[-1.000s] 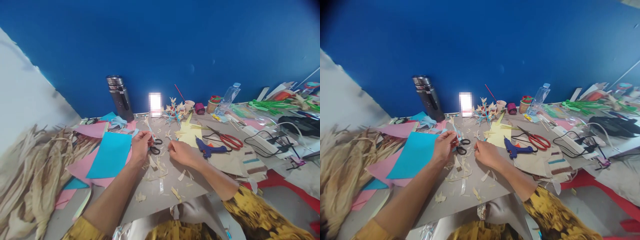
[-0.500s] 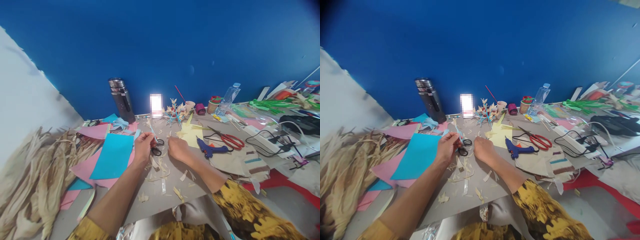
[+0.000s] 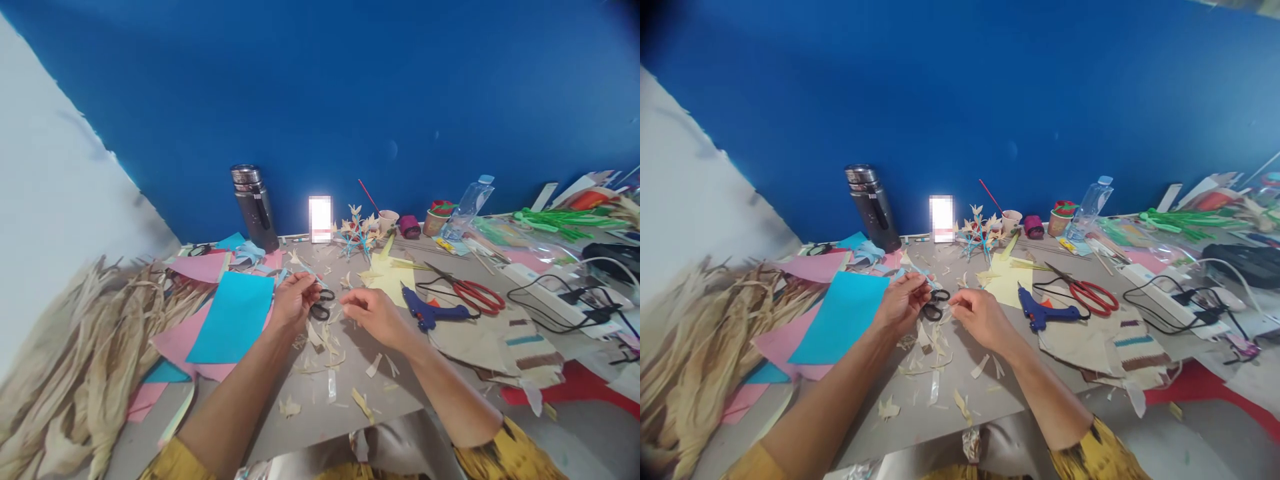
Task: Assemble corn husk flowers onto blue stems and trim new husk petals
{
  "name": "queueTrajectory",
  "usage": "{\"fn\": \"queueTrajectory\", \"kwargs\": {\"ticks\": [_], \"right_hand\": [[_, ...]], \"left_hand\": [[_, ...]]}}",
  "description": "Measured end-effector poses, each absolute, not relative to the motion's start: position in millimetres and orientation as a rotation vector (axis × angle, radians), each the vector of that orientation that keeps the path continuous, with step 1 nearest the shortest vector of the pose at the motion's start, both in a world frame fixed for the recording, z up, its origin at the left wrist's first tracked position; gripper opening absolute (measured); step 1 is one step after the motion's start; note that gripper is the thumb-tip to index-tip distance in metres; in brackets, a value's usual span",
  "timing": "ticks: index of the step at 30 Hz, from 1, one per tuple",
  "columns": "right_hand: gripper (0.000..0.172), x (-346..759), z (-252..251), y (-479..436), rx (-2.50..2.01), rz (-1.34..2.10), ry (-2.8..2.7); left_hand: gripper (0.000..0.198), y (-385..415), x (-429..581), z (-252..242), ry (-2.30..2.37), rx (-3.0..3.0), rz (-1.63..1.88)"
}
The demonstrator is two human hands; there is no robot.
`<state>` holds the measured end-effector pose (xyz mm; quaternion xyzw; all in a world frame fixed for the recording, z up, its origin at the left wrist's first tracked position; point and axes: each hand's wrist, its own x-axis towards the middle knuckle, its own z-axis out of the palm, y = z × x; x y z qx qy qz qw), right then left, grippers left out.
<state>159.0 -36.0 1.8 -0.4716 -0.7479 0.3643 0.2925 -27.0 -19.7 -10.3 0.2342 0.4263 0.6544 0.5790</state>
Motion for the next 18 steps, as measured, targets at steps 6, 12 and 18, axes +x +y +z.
{"fn": "queueTrajectory", "kwargs": {"ticks": [6, 12, 18], "right_hand": [[0.020, 160, 4, -47, -1.308, 0.913, -1.949], [0.020, 159, 1, -49, -1.285, 0.924, -1.958], [0.019, 161, 1, -53, -1.298, 0.950, -1.953]], "left_hand": [[0.027, -19, -29, -7, 0.981, 0.481, 1.520], [0.030, -21, -27, -6, 1.002, 0.485, 1.555], [0.028, -20, -27, -6, 1.008, 0.468, 1.562]]}}
